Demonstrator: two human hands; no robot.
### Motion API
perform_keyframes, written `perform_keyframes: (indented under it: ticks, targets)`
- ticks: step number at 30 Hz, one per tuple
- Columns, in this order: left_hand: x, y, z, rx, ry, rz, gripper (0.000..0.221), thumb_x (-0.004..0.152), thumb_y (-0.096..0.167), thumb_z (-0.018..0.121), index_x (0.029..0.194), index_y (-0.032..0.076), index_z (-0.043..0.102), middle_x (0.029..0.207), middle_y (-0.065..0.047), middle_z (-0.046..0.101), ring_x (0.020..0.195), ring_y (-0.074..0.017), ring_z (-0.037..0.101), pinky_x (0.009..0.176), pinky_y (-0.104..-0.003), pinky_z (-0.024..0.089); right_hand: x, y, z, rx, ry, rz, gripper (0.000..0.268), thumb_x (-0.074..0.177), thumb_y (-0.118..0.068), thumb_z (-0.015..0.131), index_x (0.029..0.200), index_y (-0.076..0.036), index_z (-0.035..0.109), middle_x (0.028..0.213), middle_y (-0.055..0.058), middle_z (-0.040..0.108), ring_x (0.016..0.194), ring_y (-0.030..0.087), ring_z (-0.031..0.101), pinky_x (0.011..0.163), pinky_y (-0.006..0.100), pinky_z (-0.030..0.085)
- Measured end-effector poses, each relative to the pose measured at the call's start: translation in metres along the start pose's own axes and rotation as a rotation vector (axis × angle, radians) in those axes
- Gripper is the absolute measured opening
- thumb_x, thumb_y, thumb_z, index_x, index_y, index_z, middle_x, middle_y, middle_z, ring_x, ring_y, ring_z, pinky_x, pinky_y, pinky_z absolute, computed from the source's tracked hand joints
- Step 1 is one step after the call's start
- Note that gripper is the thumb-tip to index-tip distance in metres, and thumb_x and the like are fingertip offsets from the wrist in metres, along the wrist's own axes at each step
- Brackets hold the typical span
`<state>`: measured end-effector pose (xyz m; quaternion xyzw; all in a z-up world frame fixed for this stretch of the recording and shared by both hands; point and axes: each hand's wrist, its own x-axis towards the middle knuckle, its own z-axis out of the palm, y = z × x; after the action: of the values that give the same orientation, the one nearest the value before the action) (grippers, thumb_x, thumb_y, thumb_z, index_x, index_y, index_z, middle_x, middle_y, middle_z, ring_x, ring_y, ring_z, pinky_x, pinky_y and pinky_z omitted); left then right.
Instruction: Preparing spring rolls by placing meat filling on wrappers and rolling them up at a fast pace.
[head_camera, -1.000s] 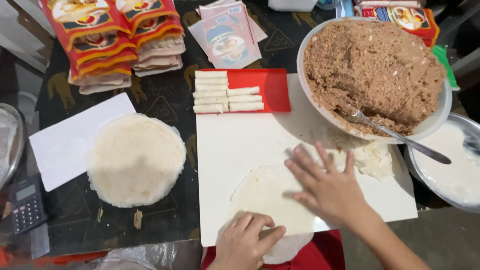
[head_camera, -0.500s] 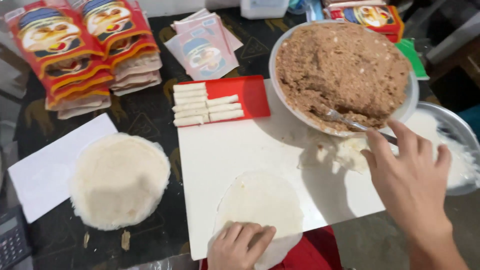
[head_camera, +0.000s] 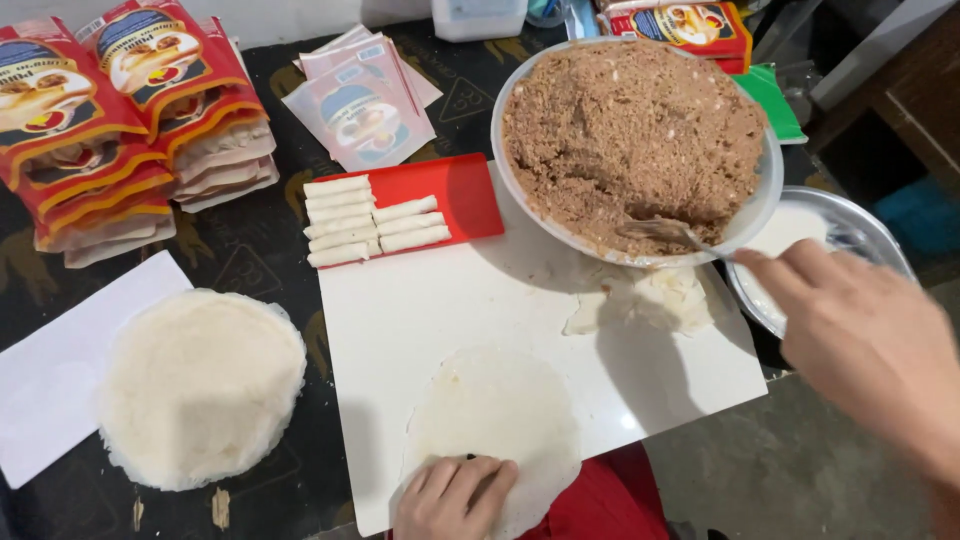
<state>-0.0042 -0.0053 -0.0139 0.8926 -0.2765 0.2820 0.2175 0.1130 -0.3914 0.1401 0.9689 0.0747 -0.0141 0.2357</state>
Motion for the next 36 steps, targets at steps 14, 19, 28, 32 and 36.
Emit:
perform_keyframes:
  ticks: [14,19,28,32,36]
  targets:
    - [-0.005,0.001,0.009,0.041,0.039,0.079,0.019,0.091,0.002,0.084,0.101,0.017,0.079,0.075,-0.001,0.055,0.066,-0.0174,0.051,0.055,-0.030,0.051,0.007,-0.003,0.004,-0.183,0.511,-0.016,0.028,0.115,-0.025,0.071,0.139,-0.039,0.077,0.096,-0.009,0.063,0.082,0.014,0.074,0.062,0.027,0.049]
    - [0.008,0.000,-0.002,0.006,0.044,0.057,0.018,0.091,-0.001,0.083,0.098,0.015,0.077,0.071,-0.002,0.049,0.061,-0.0176,0.048,0.053,-0.029,0.047,0.007,0.000,0.009,0.017,0.540,-0.090,0.028,0.118,-0.017,0.072,0.137,-0.035,0.081,0.094,-0.006,0.066,0.080,0.019,0.072,0.059,0.032,0.045]
    - [0.011,0.002,-0.005,-0.022,0.109,0.054,0.016,0.092,0.000,0.084,0.093,0.015,0.077,0.069,-0.001,0.046,0.059,-0.0171,0.041,0.049,-0.029,0.037,0.044,0.010,0.016,0.635,0.136,-0.100,0.028,0.104,-0.032,0.067,0.127,-0.034,0.082,0.110,-0.013,0.083,0.086,0.011,0.077,0.069,0.033,0.054]
    - [-0.003,0.002,0.004,0.012,0.163,0.063,0.027,0.098,0.000,0.076,0.117,0.020,0.079,0.083,-0.001,0.059,0.066,-0.0191,0.052,0.056,-0.032,0.045,0.013,-0.059,0.018,0.881,-0.045,-0.449,0.036,0.094,-0.024,0.070,0.126,-0.033,0.083,0.105,-0.011,0.085,0.081,0.012,0.085,0.072,0.033,0.062]
    - [0.004,0.003,0.004,0.167,0.174,0.041,0.035,0.104,0.013,0.078,0.135,0.027,0.073,0.110,0.001,0.069,0.079,-0.0196,0.055,0.063,-0.034,0.050,-0.024,-0.128,0.032,0.654,-0.105,-0.503,0.052,0.093,-0.024,0.065,0.139,-0.046,0.069,0.100,-0.012,0.069,0.065,0.023,0.078,0.053,0.047,0.061]
